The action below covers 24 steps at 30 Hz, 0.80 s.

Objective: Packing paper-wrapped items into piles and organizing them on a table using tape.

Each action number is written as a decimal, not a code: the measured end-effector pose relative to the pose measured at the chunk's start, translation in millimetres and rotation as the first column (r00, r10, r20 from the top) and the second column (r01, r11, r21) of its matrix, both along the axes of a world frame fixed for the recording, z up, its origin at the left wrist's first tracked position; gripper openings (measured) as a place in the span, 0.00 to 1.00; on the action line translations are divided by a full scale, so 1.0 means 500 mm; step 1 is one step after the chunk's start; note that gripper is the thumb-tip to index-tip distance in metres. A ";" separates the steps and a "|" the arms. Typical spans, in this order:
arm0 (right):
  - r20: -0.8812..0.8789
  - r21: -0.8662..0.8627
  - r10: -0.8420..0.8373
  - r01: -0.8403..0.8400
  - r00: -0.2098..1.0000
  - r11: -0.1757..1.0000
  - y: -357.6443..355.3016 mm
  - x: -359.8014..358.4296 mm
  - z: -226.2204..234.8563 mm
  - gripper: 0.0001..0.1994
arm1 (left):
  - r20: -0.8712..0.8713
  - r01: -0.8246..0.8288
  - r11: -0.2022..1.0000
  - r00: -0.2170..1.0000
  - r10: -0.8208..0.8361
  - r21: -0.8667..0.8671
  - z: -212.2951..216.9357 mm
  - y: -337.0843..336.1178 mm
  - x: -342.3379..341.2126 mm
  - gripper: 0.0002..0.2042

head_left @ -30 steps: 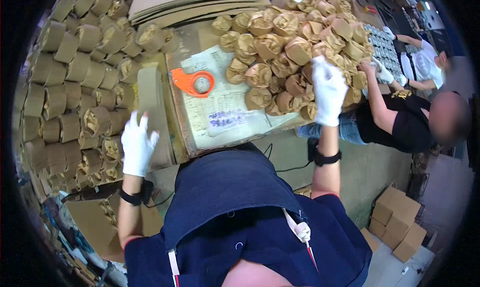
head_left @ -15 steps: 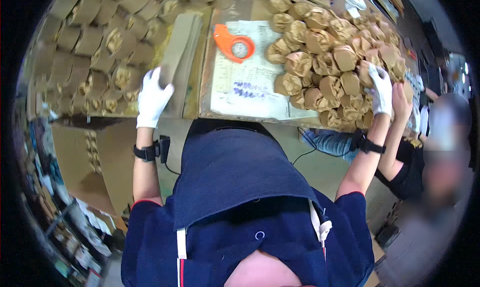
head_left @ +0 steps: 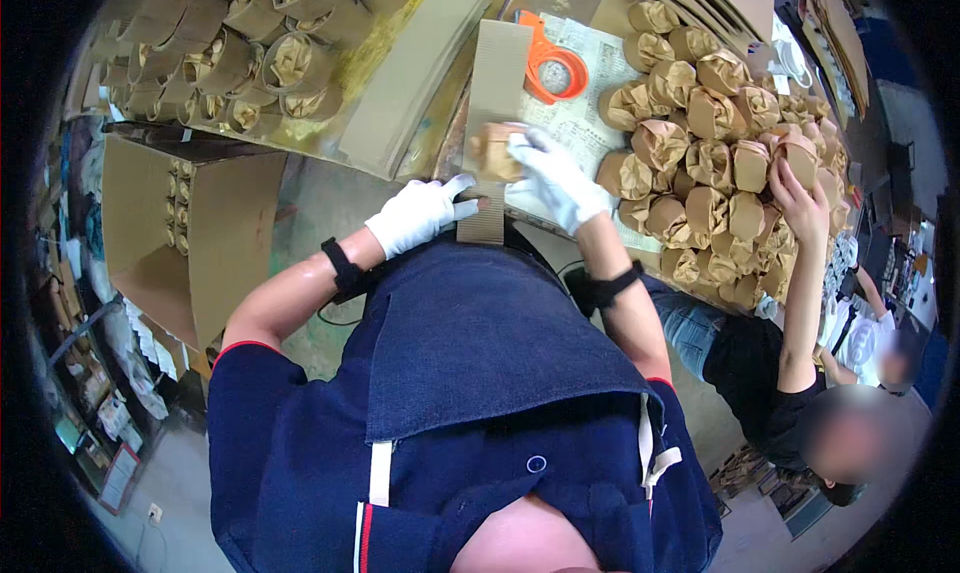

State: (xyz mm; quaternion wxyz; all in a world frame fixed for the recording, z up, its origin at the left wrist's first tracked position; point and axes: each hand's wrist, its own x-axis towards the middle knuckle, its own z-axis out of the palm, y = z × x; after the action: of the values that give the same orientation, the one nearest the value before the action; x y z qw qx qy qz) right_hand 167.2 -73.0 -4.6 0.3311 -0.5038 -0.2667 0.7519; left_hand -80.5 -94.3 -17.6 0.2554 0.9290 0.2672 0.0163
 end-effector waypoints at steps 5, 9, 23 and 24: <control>0.735 0.144 0.098 -0.295 0.671 0.944 0.052 -0.044 -0.031 0.30 | 0.100 -0.380 0.908 0.911 0.401 -0.179 0.046 0.046 0.033 0.16; 0.602 0.272 -0.090 -0.098 0.793 0.957 0.090 -0.062 -0.001 0.28 | 0.522 -0.509 0.859 0.719 0.459 -0.054 -0.046 0.136 0.058 0.18; 0.852 0.254 0.011 -0.432 0.523 0.865 0.100 -0.046 -0.005 0.16 | 0.350 -0.366 0.450 0.308 0.884 -0.815 -0.062 0.180 0.109 0.31; 0.822 0.379 -0.069 -0.452 0.566 0.808 0.101 -0.045 -0.013 0.18 | 0.202 -0.218 0.330 0.460 0.865 -0.918 -0.035 0.183 0.095 0.34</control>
State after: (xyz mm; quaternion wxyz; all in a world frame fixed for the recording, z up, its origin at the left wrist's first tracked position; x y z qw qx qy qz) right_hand 144.7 -22.4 -11.2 0.2156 -0.6353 -0.6469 0.3625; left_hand -32.9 -2.9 -35.0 0.6903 0.4597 0.4538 0.3260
